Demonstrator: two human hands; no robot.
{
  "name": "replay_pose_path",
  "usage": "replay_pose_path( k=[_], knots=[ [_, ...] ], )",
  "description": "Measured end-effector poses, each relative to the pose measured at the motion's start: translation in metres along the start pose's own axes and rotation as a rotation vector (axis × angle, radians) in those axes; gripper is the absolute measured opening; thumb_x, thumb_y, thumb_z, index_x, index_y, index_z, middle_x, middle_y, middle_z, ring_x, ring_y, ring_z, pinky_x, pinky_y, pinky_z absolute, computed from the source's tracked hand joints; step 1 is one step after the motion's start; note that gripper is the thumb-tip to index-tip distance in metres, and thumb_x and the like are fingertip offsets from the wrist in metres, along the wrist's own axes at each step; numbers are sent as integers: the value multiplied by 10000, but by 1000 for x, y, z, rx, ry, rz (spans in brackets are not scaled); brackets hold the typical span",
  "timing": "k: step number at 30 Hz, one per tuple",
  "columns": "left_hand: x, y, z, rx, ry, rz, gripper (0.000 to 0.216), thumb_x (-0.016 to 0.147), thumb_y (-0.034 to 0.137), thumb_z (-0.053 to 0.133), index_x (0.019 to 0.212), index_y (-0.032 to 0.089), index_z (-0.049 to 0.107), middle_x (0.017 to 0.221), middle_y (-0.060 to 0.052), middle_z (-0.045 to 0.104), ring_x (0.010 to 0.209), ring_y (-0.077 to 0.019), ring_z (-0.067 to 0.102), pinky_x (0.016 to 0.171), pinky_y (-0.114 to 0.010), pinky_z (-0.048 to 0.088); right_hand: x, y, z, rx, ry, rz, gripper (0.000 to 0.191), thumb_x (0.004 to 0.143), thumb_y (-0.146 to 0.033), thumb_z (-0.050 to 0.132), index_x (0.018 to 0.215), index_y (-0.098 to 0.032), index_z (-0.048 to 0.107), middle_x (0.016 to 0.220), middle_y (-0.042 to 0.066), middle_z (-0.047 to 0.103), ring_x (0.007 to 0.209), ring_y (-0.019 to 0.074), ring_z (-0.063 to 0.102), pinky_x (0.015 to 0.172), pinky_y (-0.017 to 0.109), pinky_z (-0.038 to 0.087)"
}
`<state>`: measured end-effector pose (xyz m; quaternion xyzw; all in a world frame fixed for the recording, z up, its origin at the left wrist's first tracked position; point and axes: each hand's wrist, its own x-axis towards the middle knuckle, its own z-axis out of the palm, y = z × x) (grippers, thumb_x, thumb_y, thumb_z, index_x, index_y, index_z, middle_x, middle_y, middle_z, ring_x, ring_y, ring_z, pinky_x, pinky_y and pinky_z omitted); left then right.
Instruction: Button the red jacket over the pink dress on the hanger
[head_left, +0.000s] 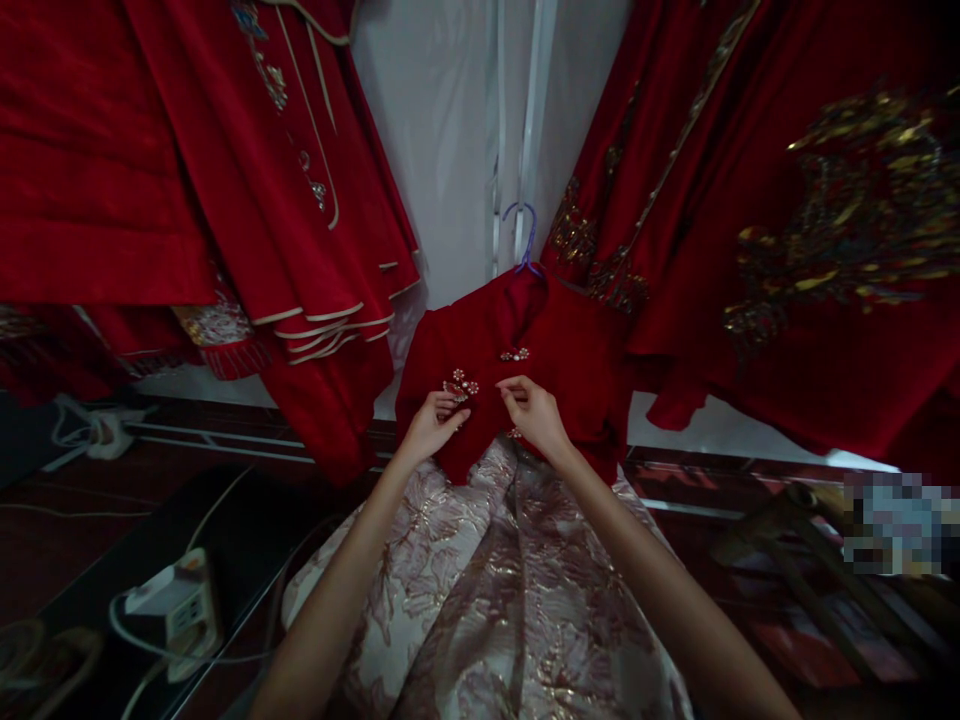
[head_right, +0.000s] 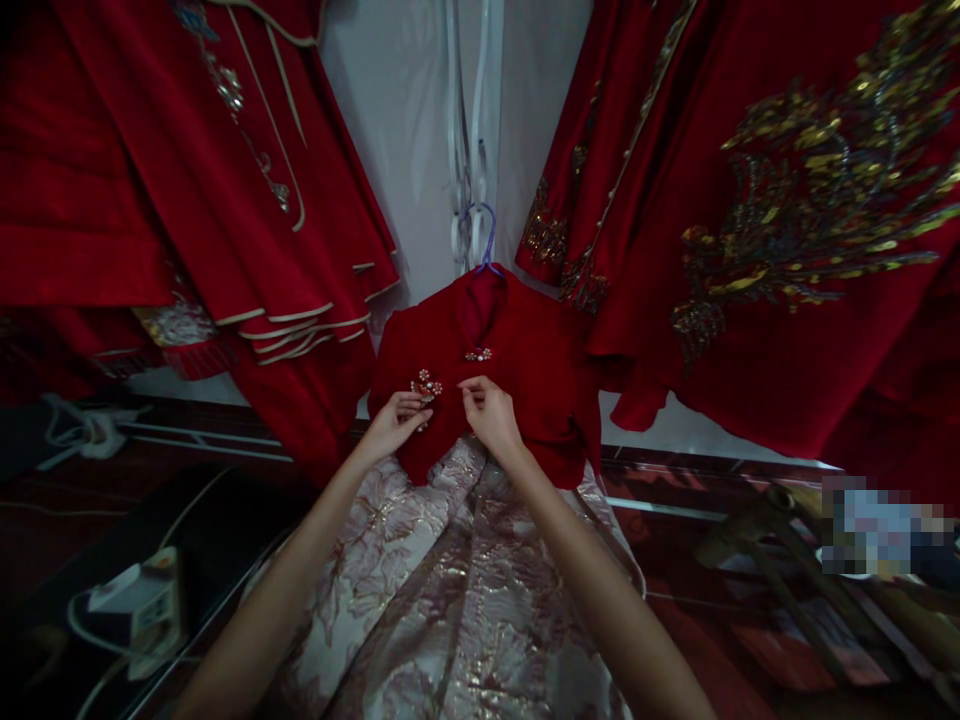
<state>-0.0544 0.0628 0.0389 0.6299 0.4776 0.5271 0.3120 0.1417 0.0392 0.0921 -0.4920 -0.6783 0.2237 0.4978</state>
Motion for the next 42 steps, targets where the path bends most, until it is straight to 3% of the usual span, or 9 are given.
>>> replay_pose_path(
  k=[5, 8, 11, 17, 22, 26, 30, 38, 42],
  knots=[
    [-42, -5, -1, 252, -97, 16, 437, 578, 339, 758, 923, 183, 541, 822, -12, 582, 746, -152, 561, 683, -282, 434, -32, 21, -23, -289, -59, 43, 150, 807, -228, 515, 934, -200, 590, 771, 24, 643, 674, 155, 617, 651, 284, 489],
    [-46, 8, 6, 392, -134, 7, 256, 667, 218, 655, 888, 197, 528, 669, 35, 547, 609, -125, 534, 620, -255, 402, -46, 28, -21, -486, -38, 25, 239, 763, -267, 588, 988, -189, 583, 798, 47, 604, 730, 182, 595, 659, 293, 468],
    [-44, 27, 19, 432, -97, 14, 174, 691, 162, 599, 845, 195, 525, 623, 42, 542, 572, -111, 533, 606, -238, 397, -50, 33, -16, -551, -19, -16, 191, 736, -280, 629, 903, -193, 597, 865, 66, 584, 791, 187, 582, 686, 282, 458],
    [-57, 33, 48, 183, 128, 67, 150, 753, 240, 590, 864, 180, 510, 712, 7, 589, 631, -105, 577, 621, -226, 455, -48, 43, -26, -256, -40, 101, 163, 735, -347, 649, 805, -204, 618, 708, 5, 631, 639, 140, 600, 615, 241, 460],
    [-64, 15, 60, -33, 121, -17, 287, 727, 266, 639, 951, 166, 491, 759, -14, 600, 679, -112, 597, 648, -241, 488, -44, 32, -42, -30, 34, 178, 321, 657, -458, 707, 802, -176, 657, 710, 36, 682, 658, 161, 638, 623, 257, 485],
    [-62, 11, 62, -205, 108, -103, 328, 683, 223, 666, 940, 157, 473, 767, -17, 594, 691, -106, 597, 649, -227, 483, -43, 8, -37, 183, -142, 122, 336, 652, -451, 713, 823, -165, 674, 777, 60, 712, 694, 165, 658, 641, 262, 505],
    [-59, 6, 63, -360, 115, -120, 333, 635, 122, 644, 926, 154, 486, 807, -30, 622, 713, -107, 610, 668, -226, 485, -44, -8, -18, 131, -256, 49, 251, 672, -399, 709, 810, -189, 707, 777, 38, 718, 684, 153, 661, 642, 251, 510],
    [-57, -3, 63, -540, 174, -258, 213, 748, 223, 560, 943, 140, 545, 864, -57, 657, 762, -128, 638, 715, -260, 522, -38, 8, 12, 159, -176, 106, 193, 718, -321, 665, 850, -186, 706, 779, 35, 720, 709, 150, 674, 678, 249, 531],
    [-57, -8, 66, -523, 181, -266, 230, 720, 228, 595, 924, 146, 527, 805, -37, 638, 689, -119, 627, 611, -242, 535, -37, 18, 14, 109, -146, 122, 184, 721, -310, 656, 846, -180, 696, 769, 36, 715, 692, 148, 668, 671, 250, 529]
  ],
)
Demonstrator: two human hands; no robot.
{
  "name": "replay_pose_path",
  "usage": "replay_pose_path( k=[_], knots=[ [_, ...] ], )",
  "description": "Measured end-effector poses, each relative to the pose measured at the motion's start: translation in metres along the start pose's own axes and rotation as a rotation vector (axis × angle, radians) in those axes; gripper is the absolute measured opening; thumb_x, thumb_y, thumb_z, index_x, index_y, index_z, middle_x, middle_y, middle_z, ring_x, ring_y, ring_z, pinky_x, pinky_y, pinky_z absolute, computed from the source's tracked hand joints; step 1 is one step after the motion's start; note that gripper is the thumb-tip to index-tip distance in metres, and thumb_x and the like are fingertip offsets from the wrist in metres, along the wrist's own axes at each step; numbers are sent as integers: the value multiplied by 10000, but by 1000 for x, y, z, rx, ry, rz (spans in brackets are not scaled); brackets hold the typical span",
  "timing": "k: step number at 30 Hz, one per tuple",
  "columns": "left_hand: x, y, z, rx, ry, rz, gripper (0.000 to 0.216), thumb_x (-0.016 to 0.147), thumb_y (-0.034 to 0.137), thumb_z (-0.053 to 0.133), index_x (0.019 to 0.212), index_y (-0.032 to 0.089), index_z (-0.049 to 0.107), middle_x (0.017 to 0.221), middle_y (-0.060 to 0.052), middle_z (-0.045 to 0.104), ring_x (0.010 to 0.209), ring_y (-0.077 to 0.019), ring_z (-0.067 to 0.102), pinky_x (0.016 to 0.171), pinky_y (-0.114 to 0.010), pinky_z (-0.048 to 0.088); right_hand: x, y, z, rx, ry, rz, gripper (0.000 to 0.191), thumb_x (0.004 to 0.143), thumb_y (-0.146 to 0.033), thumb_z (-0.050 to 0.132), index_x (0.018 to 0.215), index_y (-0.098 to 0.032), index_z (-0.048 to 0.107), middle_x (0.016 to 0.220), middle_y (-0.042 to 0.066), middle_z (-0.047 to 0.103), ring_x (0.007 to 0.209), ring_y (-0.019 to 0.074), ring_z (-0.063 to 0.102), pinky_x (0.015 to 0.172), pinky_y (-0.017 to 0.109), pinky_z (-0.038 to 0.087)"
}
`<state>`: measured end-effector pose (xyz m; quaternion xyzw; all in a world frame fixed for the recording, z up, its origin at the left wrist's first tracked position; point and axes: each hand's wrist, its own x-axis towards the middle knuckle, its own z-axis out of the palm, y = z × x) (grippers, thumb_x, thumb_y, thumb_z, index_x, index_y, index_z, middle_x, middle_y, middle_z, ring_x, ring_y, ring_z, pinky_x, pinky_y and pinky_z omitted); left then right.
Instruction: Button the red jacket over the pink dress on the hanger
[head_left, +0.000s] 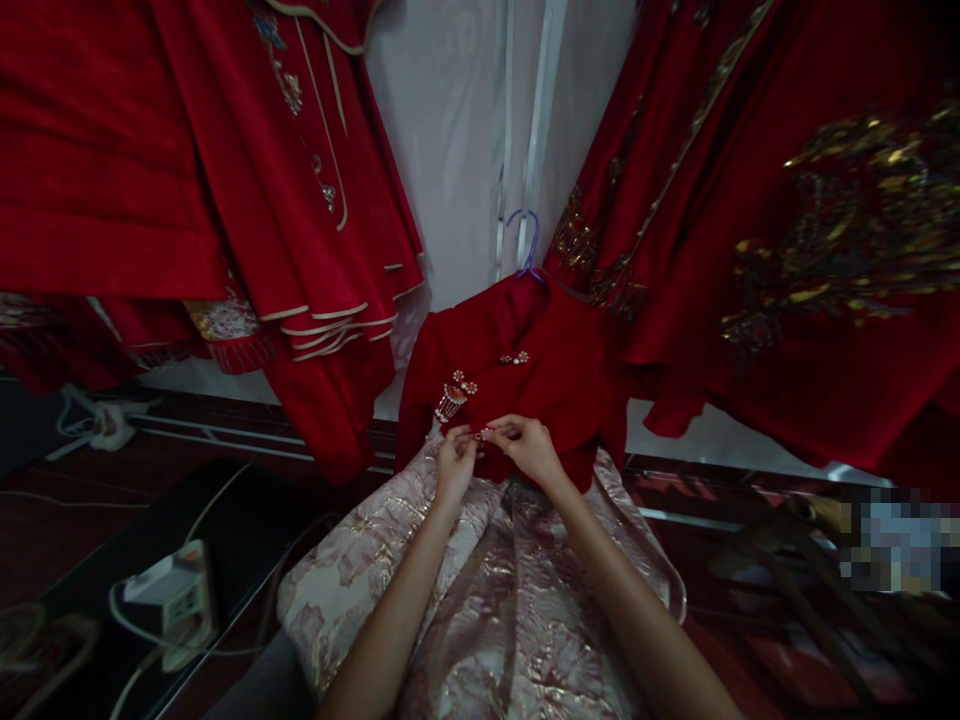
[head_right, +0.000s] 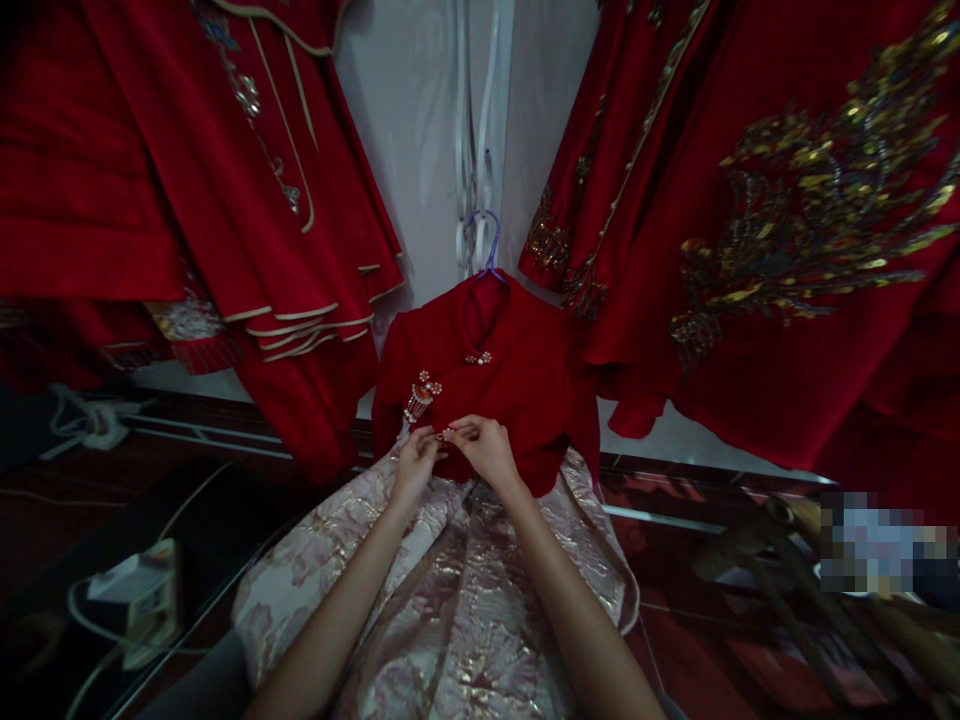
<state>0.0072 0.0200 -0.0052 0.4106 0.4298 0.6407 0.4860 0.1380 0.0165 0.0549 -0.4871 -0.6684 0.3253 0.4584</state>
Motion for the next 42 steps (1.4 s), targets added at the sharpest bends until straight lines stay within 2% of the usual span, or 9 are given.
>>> replay_pose_path(
  k=[5, 9, 12, 18, 23, 29, 37, 40, 42],
  knots=[
    [0, -8, 2, 213, -27, 98, 231, 685, 252, 650, 857, 154, 531, 753, -24, 610, 628, -116, 597, 500, -210, 504, -1, 14, 3, -77, 69, 15, 141, 725, -293, 638, 811, -185, 665, 737, 24, 700, 659, 140, 653, 645, 246, 520],
    [-1, -11, 1, 348, -22, 188, 154, 737, 250, 604, 851, 150, 576, 794, -52, 638, 682, -124, 617, 577, -225, 516, -2, 24, 6, -95, 105, 21, 142, 749, -302, 607, 817, -183, 643, 746, 28, 695, 636, 136, 642, 628, 247, 516],
    [-2, -11, 0, 316, 3, 223, 154, 736, 209, 596, 876, 145, 589, 822, -54, 649, 727, -125, 627, 663, -248, 529, -2, 27, 5, -107, 130, 13, 151, 757, -314, 600, 816, -181, 640, 749, 30, 694, 628, 136, 635, 633, 254, 516],
    [0, -8, -2, 59, -24, 119, 203, 744, 284, 612, 878, 132, 592, 812, -46, 657, 735, -130, 648, 712, -284, 552, -3, 28, -1, -12, 66, -7, 206, 745, -352, 622, 848, -177, 659, 798, 40, 705, 688, 149, 649, 678, 271, 523],
    [1, -8, -3, -17, -26, 38, 300, 698, 364, 664, 865, 122, 607, 783, -52, 675, 685, -138, 660, 721, -308, 557, -1, 29, 1, 32, 34, -26, 237, 740, -365, 637, 874, -173, 672, 799, 37, 706, 702, 147, 652, 694, 267, 525],
    [-3, -5, -3, 109, -43, 136, 213, 679, 248, 671, 848, 125, 632, 808, -58, 684, 768, -141, 653, 766, -285, 526, -5, 25, 8, -35, 117, -63, 235, 766, -384, 611, 877, -188, 678, 798, 33, 704, 701, 149, 652, 704, 273, 521],
    [-8, 0, -6, 146, -47, 101, 210, 676, 232, 660, 852, 118, 660, 806, -69, 698, 741, -150, 653, 748, -292, 518, -12, 23, 11, -74, 127, -72, 255, 802, -397, 556, 916, -193, 659, 823, 43, 680, 714, 161, 633, 661, 276, 515],
    [-6, -5, -9, 186, -63, 130, 182, 698, 234, 639, 844, 125, 652, 818, -66, 686, 761, -146, 644, 753, -281, 509, -13, 24, 14, -133, 143, -116, 214, 811, -344, 529, 919, -191, 634, 861, 51, 647, 726, 155, 603, 670, 277, 498],
    [-4, -8, -10, 203, -50, 162, 173, 716, 216, 615, 868, 134, 631, 835, -58, 669, 774, -135, 635, 749, -267, 504, -13, 24, 15, -180, 169, -150, 192, 766, -267, 549, 932, -185, 601, 876, 51, 618, 719, 147, 573, 687, 278, 484]
  ],
)
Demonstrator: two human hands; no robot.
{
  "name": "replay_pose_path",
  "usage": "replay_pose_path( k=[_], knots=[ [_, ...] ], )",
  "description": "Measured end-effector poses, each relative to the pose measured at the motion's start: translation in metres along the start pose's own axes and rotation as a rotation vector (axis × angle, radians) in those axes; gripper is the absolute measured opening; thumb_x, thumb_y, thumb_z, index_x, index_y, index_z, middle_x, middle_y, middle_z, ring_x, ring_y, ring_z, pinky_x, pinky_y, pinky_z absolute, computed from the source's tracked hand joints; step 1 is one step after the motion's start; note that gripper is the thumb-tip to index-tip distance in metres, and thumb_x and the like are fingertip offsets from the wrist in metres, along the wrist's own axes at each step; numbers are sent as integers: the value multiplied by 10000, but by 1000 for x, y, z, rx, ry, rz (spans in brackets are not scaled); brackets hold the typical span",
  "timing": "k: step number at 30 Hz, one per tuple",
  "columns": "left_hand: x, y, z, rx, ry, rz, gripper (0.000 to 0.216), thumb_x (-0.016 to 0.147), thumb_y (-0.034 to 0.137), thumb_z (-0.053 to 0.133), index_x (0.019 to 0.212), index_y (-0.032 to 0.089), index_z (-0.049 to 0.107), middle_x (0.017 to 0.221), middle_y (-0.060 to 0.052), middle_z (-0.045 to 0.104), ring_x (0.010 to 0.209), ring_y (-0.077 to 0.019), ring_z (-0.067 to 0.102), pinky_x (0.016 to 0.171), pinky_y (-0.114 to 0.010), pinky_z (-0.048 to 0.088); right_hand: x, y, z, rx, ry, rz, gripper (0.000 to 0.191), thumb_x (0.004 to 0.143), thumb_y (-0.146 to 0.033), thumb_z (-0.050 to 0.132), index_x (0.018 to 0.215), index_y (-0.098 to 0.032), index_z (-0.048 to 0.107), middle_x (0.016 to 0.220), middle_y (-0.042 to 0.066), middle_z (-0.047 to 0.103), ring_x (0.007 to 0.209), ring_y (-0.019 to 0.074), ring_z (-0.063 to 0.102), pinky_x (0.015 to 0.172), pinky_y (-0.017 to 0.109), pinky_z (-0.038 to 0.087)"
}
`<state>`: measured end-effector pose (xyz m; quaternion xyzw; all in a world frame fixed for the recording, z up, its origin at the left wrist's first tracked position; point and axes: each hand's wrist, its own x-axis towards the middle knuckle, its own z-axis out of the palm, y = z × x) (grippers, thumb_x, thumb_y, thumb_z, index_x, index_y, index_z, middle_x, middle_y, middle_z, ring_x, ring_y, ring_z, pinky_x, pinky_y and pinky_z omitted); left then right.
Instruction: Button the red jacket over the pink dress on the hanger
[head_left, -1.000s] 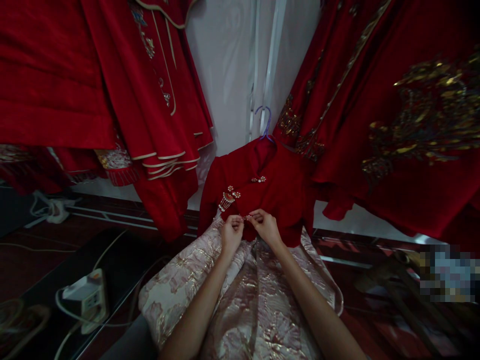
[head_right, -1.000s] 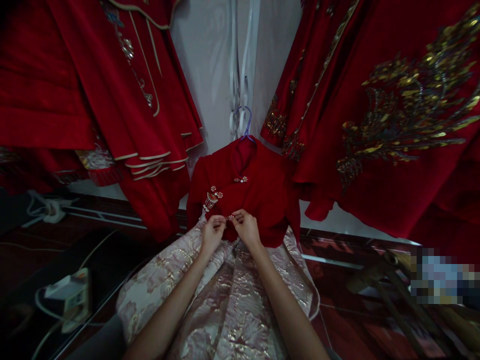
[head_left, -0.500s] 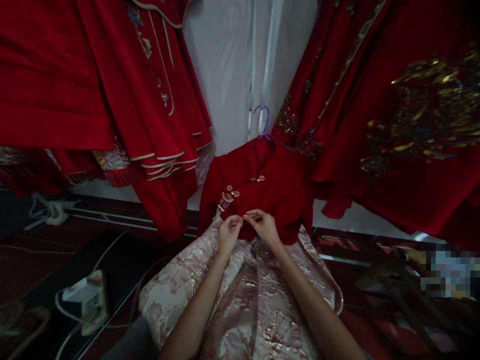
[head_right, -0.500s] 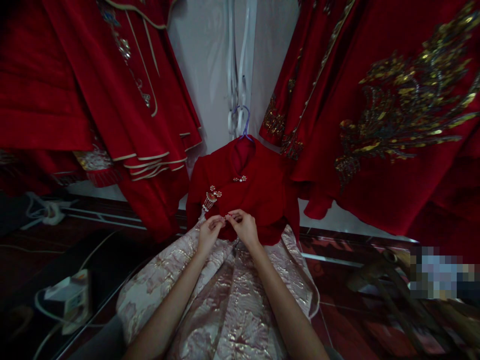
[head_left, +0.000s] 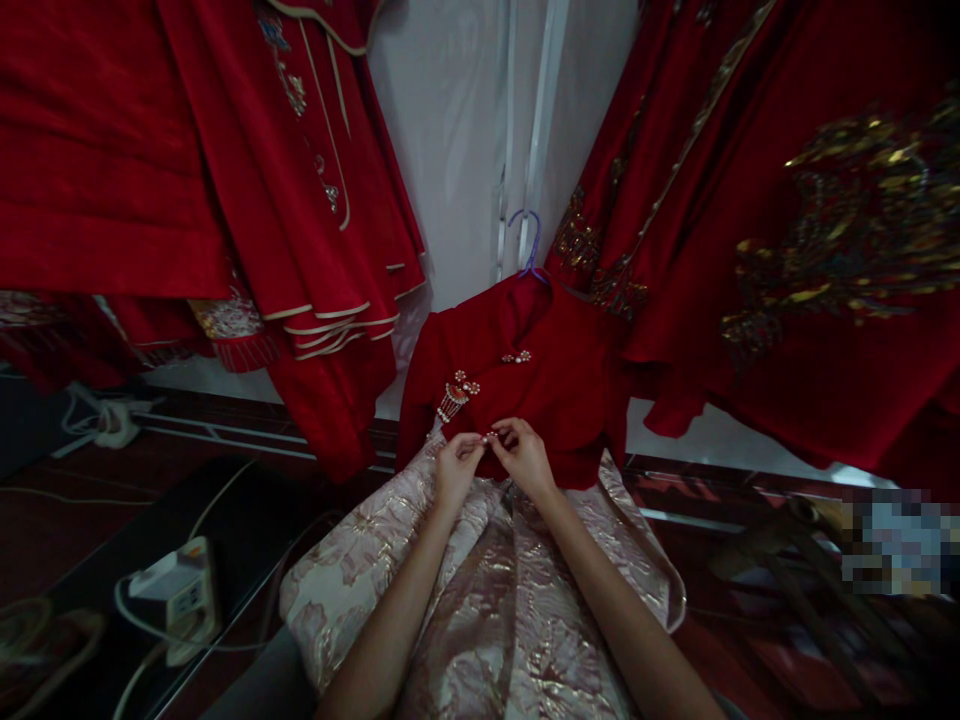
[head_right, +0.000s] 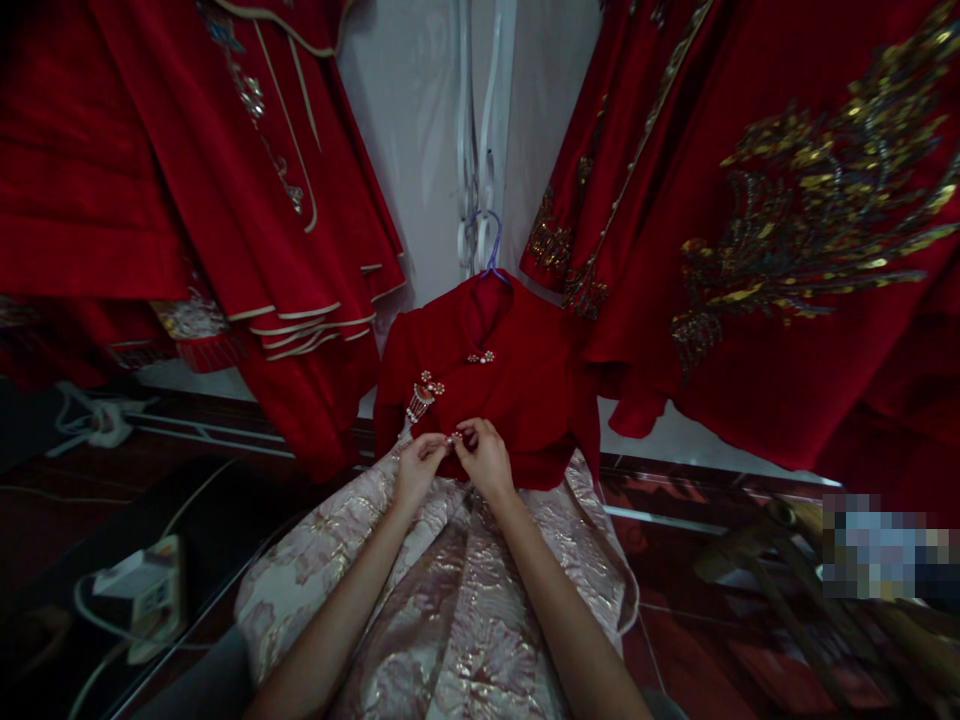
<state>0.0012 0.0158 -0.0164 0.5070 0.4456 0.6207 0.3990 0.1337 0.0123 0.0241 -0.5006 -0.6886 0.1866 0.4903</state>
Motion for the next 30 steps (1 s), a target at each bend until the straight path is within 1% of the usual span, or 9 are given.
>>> replay_pose_path(
  k=[3, 7, 9, 13, 16, 19, 23, 27, 30],
  knots=[
    [0, -3, 1, 18, 63, 23, 219, 725, 166, 576, 943, 156, 569, 868, -40, 630, 729, -106, 618, 685, -238, 506, 1, -1, -3, -14, 86, -2, 260, 686, -182, 559, 945, -177, 537, 890, 48, 584, 683, 135, 530, 668, 272, 468],
    [-4, 0, 3, 110, 55, 73, 219, 723, 163, 590, 936, 165, 542, 899, -38, 598, 699, -87, 591, 606, -192, 485, 2, -1, -11, 2, 164, 13, 158, 704, -149, 498, 857, -187, 515, 831, 32, 575, 653, 129, 517, 642, 260, 452],
    [-6, 2, 4, 158, 29, 105, 224, 723, 203, 621, 933, 165, 555, 910, -43, 593, 706, -90, 586, 591, -186, 479, 0, -1, -14, 7, 141, 17, 138, 722, -159, 493, 852, -189, 529, 813, 33, 585, 675, 137, 539, 646, 259, 456],
    [-7, 4, 5, 180, 17, 132, 211, 742, 285, 634, 906, 161, 584, 894, -51, 601, 722, -106, 595, 616, -212, 496, -5, 1, -14, 25, 34, 43, 195, 771, -239, 525, 951, -183, 571, 865, 55, 622, 760, 155, 591, 678, 266, 482],
    [-8, 3, 5, 118, 31, 113, 228, 736, 333, 649, 868, 157, 589, 854, -50, 615, 771, -130, 612, 658, -238, 511, -7, 4, -10, 55, -43, 77, 231, 801, -310, 532, 983, -177, 587, 850, 58, 645, 752, 154, 614, 684, 273, 499],
    [-8, 4, 4, 39, 51, 80, 239, 721, 361, 663, 812, 158, 575, 809, -38, 623, 782, -138, 621, 700, -256, 515, -8, 5, -7, 100, -100, 80, 226, 813, -344, 533, 951, -178, 602, 831, 54, 661, 731, 148, 623, 674, 272, 508],
    [-8, 4, 4, 31, 59, 66, 232, 725, 373, 658, 761, 159, 576, 772, -32, 632, 752, -133, 623, 705, -248, 506, -8, 5, -6, 138, -110, 105, 215, 799, -355, 554, 913, -182, 609, 815, 48, 669, 720, 148, 629, 647, 262, 510],
    [-6, 3, 3, 18, 67, 36, 294, 689, 350, 700, 882, 155, 594, 767, -38, 649, 723, -130, 628, 672, -240, 499, -8, 6, -5, 149, -98, 106, 204, 804, -340, 548, 912, -183, 620, 807, 45, 671, 718, 146, 633, 633, 251, 506],
    [-5, 4, 2, 9, 36, 5, 309, 685, 358, 703, 889, 141, 622, 791, -59, 666, 727, -136, 632, 682, -249, 501, -8, 5, -5, 151, -83, 98, 193, 813, -324, 538, 913, -183, 624, 818, 45, 671, 729, 146, 633, 629, 248, 505]
  ],
)
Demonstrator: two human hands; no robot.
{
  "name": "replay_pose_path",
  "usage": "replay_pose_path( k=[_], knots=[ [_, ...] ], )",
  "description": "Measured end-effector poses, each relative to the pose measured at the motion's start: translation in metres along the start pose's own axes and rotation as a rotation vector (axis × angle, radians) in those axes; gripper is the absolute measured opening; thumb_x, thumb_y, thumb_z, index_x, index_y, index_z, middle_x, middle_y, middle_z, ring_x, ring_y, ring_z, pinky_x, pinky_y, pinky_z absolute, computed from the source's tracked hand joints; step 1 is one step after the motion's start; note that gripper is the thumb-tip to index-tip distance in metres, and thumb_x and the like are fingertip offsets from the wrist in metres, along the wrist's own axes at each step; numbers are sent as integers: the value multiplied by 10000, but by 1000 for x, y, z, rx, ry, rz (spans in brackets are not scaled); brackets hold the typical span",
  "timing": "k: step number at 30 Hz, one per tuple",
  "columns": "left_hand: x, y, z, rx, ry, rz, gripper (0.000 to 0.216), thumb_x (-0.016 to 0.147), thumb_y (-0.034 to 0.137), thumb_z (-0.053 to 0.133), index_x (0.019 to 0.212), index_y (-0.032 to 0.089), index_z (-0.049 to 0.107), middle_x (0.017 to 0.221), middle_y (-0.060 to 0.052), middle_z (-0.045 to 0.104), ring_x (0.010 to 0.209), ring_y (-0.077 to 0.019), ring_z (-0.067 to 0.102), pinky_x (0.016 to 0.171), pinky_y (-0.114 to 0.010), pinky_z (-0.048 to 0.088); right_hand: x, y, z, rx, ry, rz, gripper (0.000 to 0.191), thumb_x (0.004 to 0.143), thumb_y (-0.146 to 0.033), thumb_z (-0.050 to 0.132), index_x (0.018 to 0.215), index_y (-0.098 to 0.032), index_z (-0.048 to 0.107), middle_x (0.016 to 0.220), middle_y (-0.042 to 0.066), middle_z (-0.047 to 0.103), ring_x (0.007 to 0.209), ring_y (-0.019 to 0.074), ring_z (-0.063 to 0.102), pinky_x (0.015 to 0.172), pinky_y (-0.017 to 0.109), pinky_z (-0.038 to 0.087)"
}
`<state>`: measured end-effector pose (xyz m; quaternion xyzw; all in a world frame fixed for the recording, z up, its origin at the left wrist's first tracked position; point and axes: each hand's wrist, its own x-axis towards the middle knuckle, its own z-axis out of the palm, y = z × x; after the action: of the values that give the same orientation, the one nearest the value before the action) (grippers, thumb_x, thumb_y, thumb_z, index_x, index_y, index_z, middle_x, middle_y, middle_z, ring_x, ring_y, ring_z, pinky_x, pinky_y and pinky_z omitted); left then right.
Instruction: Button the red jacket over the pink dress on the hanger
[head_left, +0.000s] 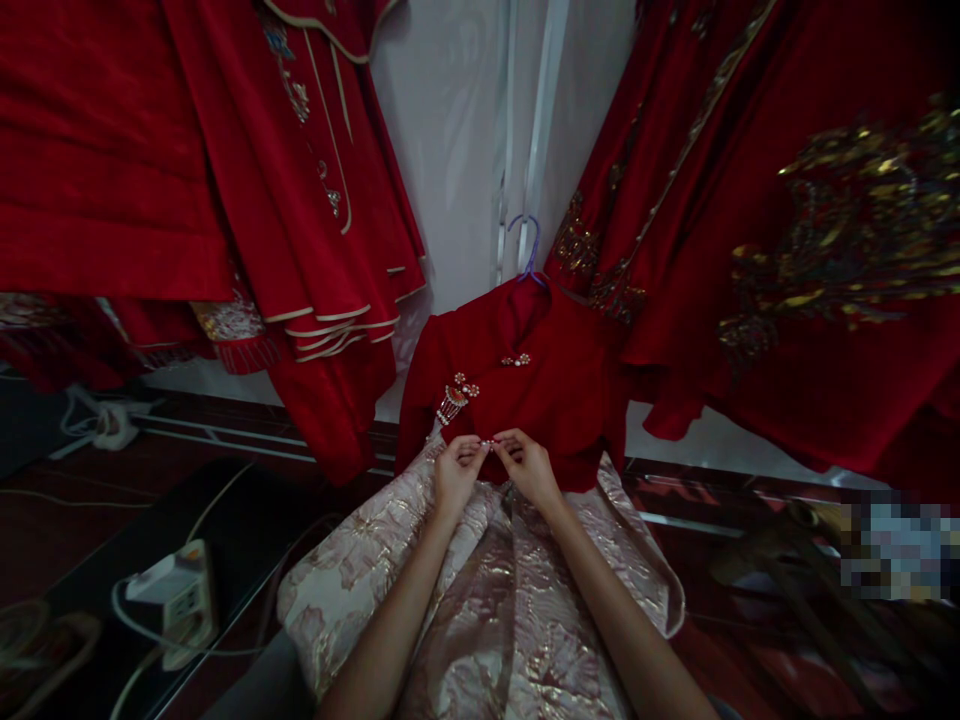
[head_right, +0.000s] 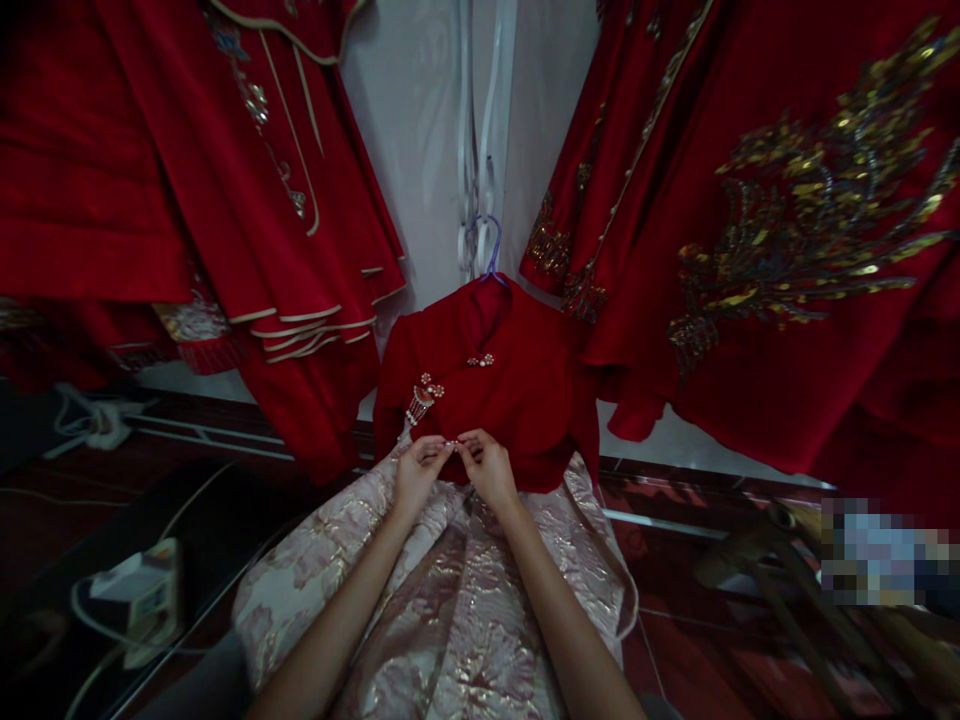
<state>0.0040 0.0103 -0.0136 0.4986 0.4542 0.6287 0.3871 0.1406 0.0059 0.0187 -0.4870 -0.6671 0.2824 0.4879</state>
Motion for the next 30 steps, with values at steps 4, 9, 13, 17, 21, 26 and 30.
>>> replay_pose_path(
  k=[4, 9, 13, 17, 21, 26, 30],
  knots=[
    [0, 3, -2, -24, -44, -31, 296, 710, 371, 678, 882, 133, 637, 846, -82, 680, 770, -150, 642, 721, -270, 508, 0, -2, 0, -3, 2, -5, 186, 817, -319, 533, 914, -189, 625, 839, 44, 672, 754, 151, 633, 645, 253, 507],
    [1, 1, -3, -4, -72, -25, 280, 719, 369, 673, 858, 132, 621, 855, -83, 675, 797, -152, 642, 737, -270, 506, -1, -4, -1, -9, 0, -2, 192, 814, -319, 538, 918, -185, 630, 846, 47, 673, 753, 151, 633, 648, 256, 510],
    [0, -1, -1, 89, -26, 36, 270, 741, 389, 650, 846, 145, 601, 813, -63, 666, 759, -142, 638, 690, -248, 498, -1, -5, -2, -16, -14, -2, 190, 811, -311, 538, 913, -182, 634, 834, 47, 676, 736, 148, 635, 641, 255, 510],
    [-3, 4, 1, 161, -4, 73, 260, 759, 398, 628, 838, 154, 585, 774, -44, 654, 720, -134, 631, 653, -239, 493, 1, -6, -5, -20, -31, 7, 197, 806, -314, 542, 909, -175, 637, 843, 56, 682, 739, 152, 641, 649, 262, 514],
    [-1, 11, 1, 147, -45, 76, 265, 736, 402, 651, 803, 151, 600, 758, -44, 654, 708, -132, 627, 656, -243, 492, 2, -5, -9, -13, -39, 10, 187, 802, -308, 545, 898, -176, 636, 842, 55, 686, 734, 152, 643, 672, 272, 514],
    [28, 24, -2, -153, -15, -44, 338, 655, 406, 720, 826, 136, 612, 795, -52, 662, 699, -129, 628, 660, -259, 516, 5, -10, -28, 32, -187, 48, 214, 782, -344, 582, 891, -170, 639, 832, 52, 689, 755, 154, 640, 714, 283, 504],
    [60, 41, 0, -320, 50, -81, 397, 670, 418, 705, 933, 129, 639, 885, -77, 684, 754, -138, 649, 778, -322, 525, 9, -28, -56, 123, -409, 58, 256, 778, -380, 598, 892, -154, 638, 880, 65, 686, 796, 160, 633, 728, 297, 491]
  ],
)
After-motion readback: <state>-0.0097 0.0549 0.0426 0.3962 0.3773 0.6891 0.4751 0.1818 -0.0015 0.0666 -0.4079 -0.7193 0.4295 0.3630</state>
